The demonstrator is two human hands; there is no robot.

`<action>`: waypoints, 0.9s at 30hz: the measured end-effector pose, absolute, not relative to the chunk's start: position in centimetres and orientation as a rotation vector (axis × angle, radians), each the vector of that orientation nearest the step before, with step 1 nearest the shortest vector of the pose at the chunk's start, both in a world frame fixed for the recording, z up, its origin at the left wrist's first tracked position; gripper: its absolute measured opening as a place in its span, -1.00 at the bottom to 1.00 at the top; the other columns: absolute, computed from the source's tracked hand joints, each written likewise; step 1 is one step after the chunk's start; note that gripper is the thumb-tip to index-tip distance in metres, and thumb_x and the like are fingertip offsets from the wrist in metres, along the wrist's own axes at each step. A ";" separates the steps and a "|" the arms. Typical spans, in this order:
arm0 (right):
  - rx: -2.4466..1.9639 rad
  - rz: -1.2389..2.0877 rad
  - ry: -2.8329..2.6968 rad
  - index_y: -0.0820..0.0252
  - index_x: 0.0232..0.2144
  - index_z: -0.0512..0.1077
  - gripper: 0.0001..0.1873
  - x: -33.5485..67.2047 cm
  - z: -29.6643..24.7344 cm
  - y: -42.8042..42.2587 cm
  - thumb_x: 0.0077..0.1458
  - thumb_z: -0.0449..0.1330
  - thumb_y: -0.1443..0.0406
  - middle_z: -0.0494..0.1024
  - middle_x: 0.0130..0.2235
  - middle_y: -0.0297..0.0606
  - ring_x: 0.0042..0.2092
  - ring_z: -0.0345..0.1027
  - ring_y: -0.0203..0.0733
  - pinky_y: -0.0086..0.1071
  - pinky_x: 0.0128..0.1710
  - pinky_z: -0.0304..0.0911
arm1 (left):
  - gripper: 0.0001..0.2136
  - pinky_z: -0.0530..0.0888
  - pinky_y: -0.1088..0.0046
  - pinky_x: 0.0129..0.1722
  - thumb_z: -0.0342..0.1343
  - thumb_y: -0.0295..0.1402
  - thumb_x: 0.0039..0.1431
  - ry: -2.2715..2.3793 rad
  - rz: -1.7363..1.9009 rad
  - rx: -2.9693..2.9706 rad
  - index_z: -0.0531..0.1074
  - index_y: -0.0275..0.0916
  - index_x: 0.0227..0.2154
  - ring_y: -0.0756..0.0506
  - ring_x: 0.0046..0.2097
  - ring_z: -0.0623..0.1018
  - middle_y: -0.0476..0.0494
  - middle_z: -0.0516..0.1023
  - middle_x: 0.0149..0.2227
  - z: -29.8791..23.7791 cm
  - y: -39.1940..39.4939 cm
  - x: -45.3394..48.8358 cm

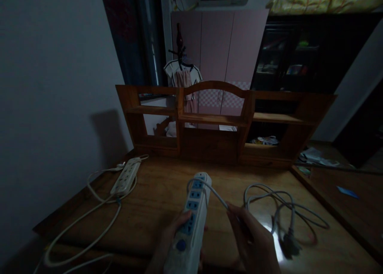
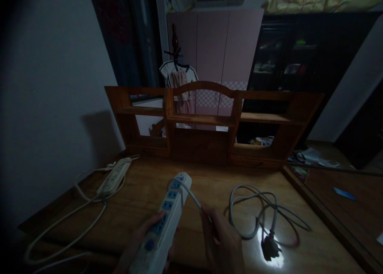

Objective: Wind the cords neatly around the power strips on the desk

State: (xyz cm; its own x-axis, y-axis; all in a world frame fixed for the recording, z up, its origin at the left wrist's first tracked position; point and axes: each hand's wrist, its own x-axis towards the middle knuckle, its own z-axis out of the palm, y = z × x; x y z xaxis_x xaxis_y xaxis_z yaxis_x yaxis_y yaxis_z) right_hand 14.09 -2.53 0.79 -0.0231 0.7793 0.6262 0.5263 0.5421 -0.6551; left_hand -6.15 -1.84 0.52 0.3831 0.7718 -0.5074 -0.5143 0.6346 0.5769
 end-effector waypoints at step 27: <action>-0.987 0.420 -1.628 0.01 -0.07 0.49 -0.75 11.2 -3.8 -3.4 0.21 0.15 0.29 0.52 -0.45 -0.38 -0.50 0.39 -0.36 -0.59 -0.47 0.28 | -0.66 0.33 0.72 -0.67 0.07 -0.16 0.26 0.093 1.115 0.258 0.36 -0.28 -0.03 0.13 -0.54 0.40 -0.05 0.47 -0.34 -1.8 -0.2 -4.3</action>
State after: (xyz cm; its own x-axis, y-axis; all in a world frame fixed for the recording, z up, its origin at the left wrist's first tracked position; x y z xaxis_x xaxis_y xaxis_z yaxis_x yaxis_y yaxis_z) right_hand 11.17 -3.38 -3.81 -0.0183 0.7791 0.6266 0.3791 0.5853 -0.7167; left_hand -4.28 -0.23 -1.79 0.4403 0.8962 0.0546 -0.8747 0.4144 0.2512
